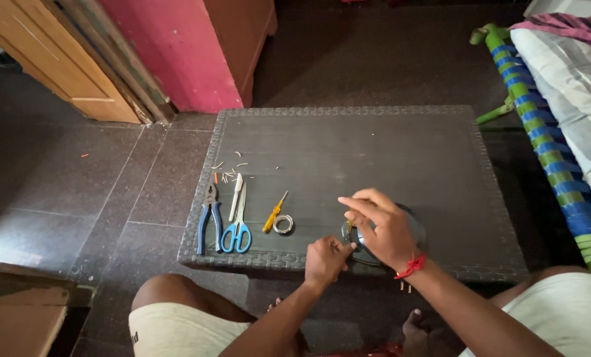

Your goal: The person disassembles a speaker using a screwdriver, handles internal components and wiring, and then reassembles the unit on a table.

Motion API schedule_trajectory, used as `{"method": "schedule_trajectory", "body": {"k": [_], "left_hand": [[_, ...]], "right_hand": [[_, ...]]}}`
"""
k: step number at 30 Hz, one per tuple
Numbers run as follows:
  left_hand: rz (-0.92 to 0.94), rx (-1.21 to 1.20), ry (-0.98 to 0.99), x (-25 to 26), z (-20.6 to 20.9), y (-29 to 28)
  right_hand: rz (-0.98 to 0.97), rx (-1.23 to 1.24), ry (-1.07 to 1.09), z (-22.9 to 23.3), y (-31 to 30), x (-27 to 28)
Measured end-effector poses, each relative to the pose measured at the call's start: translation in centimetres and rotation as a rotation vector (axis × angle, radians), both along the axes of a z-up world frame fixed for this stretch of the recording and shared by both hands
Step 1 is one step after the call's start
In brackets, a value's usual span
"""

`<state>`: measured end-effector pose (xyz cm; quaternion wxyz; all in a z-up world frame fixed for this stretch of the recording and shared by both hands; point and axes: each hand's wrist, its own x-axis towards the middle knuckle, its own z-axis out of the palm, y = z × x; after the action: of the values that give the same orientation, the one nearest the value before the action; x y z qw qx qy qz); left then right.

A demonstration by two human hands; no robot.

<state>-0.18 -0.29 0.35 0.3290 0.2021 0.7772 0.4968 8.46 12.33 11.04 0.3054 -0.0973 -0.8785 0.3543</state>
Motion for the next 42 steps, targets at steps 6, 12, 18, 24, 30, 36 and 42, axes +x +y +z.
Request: {"method": "schedule_trajectory", "body": {"k": [6, 12, 18, 24, 30, 36, 42], "left_hand": [[-0.013, -0.04, 0.003, 0.1, 0.8, -0.2], [0.01, -0.043, -0.007, 0.1, 0.6, -0.1], [0.03, -0.19, -0.08, 0.2, 0.3, 0.2], [0.038, -0.176, -0.092, 0.7, 1.2, 0.0], [0.013, -0.22, -0.084, 0.6, 2.1, -0.1], [0.01, -0.288, -0.074, 0.7, 2.8, 0.0], [-0.005, -0.307, -0.049, 0.8, 2.9, 0.0]], "right_hand": [[0.026, 0.022, 0.06, 1.4, 0.5, -0.2], [0.087, 0.06, 0.058, 1.5, 0.1, 0.0], [-0.013, -0.096, 0.008, 0.9, 0.1, -0.2], [0.067, 0.139, 0.053, 1.1, 0.1, -0.1], [-0.001, -0.166, -0.043, 1.3, 0.1, 0.0], [0.03, 0.077, 0.043, 0.6, 0.0, -0.2], [0.039, -0.014, 0.055, 0.6, 0.2, 0.1]]}}
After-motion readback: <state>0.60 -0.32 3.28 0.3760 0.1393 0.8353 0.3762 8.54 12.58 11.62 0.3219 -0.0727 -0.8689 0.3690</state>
